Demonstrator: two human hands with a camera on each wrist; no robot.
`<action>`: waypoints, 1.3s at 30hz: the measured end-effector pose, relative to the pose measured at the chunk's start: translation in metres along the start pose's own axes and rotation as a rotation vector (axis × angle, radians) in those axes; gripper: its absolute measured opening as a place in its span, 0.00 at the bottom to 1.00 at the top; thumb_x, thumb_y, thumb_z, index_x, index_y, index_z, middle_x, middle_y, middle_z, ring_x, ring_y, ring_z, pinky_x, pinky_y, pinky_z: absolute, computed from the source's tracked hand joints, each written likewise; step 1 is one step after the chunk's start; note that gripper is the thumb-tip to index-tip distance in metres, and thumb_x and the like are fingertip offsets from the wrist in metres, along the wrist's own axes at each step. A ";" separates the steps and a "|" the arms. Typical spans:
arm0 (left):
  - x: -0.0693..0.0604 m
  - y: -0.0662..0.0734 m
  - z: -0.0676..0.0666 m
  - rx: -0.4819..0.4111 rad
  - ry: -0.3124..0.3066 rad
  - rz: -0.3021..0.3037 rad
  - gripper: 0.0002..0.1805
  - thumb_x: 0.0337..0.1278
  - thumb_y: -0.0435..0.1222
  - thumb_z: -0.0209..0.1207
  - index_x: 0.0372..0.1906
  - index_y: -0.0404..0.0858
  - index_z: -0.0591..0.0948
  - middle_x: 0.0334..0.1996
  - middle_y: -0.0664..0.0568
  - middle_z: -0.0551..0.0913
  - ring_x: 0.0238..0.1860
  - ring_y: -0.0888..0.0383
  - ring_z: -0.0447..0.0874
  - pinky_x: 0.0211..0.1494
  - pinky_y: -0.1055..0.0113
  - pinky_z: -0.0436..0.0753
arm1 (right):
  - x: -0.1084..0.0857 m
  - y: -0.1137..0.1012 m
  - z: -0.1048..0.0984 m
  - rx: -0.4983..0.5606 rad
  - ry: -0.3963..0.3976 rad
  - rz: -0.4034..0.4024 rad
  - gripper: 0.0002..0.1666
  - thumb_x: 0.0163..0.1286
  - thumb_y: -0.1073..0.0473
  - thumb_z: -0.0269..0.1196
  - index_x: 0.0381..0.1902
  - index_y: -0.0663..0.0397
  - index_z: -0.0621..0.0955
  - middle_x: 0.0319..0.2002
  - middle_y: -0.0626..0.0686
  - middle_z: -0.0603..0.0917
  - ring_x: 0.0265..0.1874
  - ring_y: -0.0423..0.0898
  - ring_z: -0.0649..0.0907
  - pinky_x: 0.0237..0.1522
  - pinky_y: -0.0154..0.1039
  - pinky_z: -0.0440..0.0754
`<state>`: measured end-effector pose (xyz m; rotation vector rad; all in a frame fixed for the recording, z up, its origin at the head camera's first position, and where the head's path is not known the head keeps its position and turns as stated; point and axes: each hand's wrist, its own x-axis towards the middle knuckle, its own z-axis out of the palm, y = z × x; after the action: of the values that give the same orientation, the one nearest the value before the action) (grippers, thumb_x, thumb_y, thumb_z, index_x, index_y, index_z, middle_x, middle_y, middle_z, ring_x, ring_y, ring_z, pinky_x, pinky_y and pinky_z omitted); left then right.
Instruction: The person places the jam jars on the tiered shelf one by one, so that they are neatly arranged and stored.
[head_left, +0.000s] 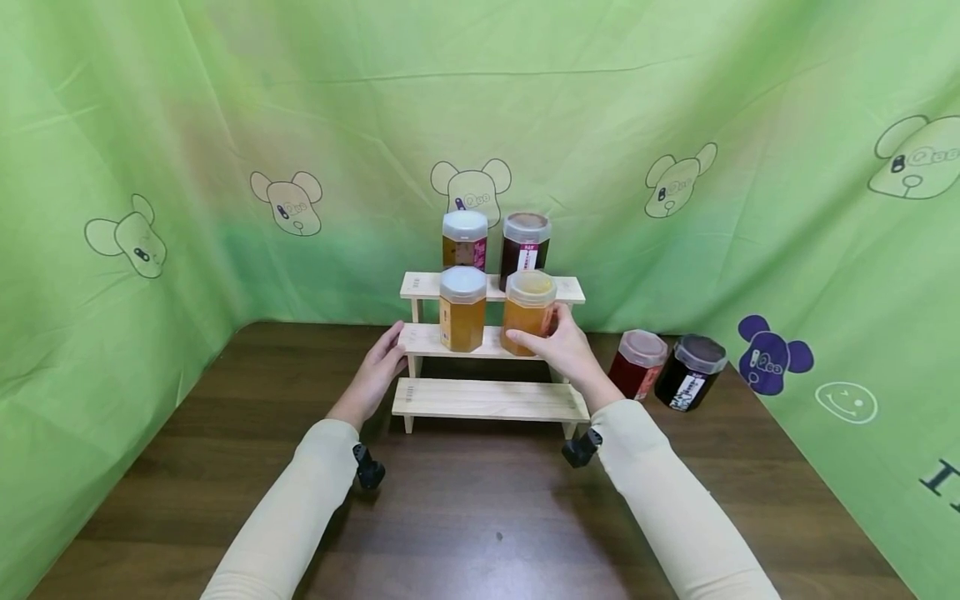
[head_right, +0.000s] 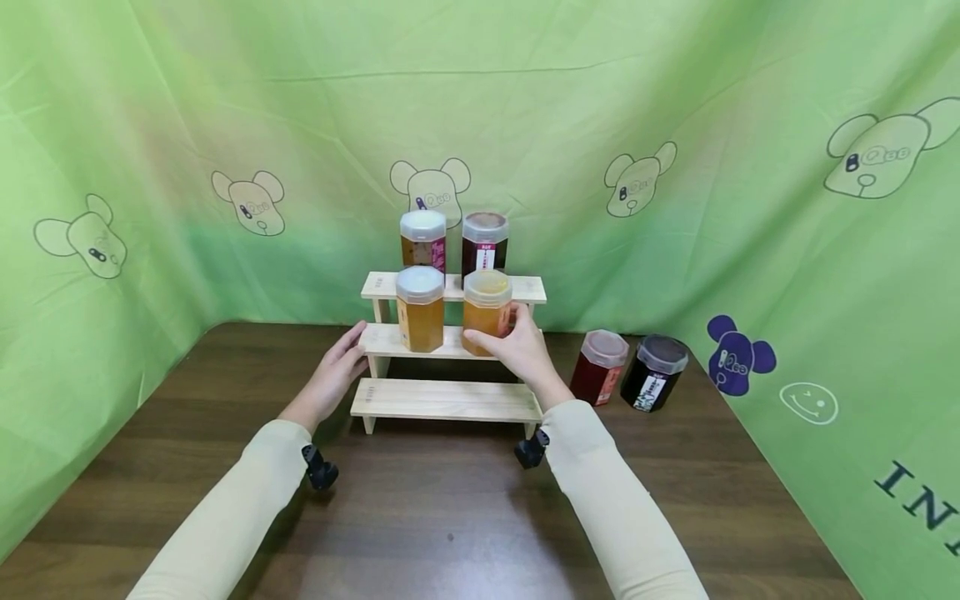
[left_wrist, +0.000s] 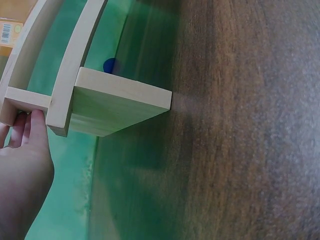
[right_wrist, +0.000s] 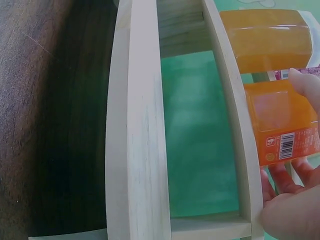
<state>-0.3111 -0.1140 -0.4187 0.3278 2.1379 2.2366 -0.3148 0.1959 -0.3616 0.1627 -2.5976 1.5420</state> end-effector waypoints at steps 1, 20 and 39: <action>0.000 0.000 0.000 0.000 0.000 -0.002 0.30 0.82 0.34 0.40 0.81 0.40 0.50 0.79 0.44 0.48 0.77 0.52 0.49 0.76 0.57 0.61 | 0.000 0.000 0.000 0.000 0.001 0.004 0.53 0.56 0.37 0.75 0.66 0.56 0.61 0.57 0.61 0.71 0.58 0.57 0.72 0.61 0.53 0.74; 0.000 0.001 0.001 0.001 -0.003 -0.001 0.30 0.82 0.33 0.39 0.81 0.37 0.49 0.79 0.42 0.48 0.77 0.51 0.49 0.76 0.55 0.60 | 0.002 -0.002 0.003 -0.001 0.003 0.027 0.54 0.55 0.36 0.76 0.65 0.55 0.60 0.56 0.61 0.70 0.57 0.56 0.72 0.60 0.51 0.74; 0.001 0.000 0.000 0.002 -0.003 -0.002 0.30 0.82 0.35 0.39 0.81 0.40 0.50 0.79 0.44 0.49 0.77 0.52 0.50 0.76 0.56 0.60 | -0.004 0.005 -0.011 0.072 -0.086 -0.016 0.54 0.62 0.43 0.73 0.75 0.60 0.60 0.66 0.62 0.70 0.64 0.58 0.72 0.66 0.52 0.72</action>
<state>-0.3118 -0.1137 -0.4181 0.3297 2.1384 2.2313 -0.3107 0.2085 -0.3614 0.2609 -2.5990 1.6593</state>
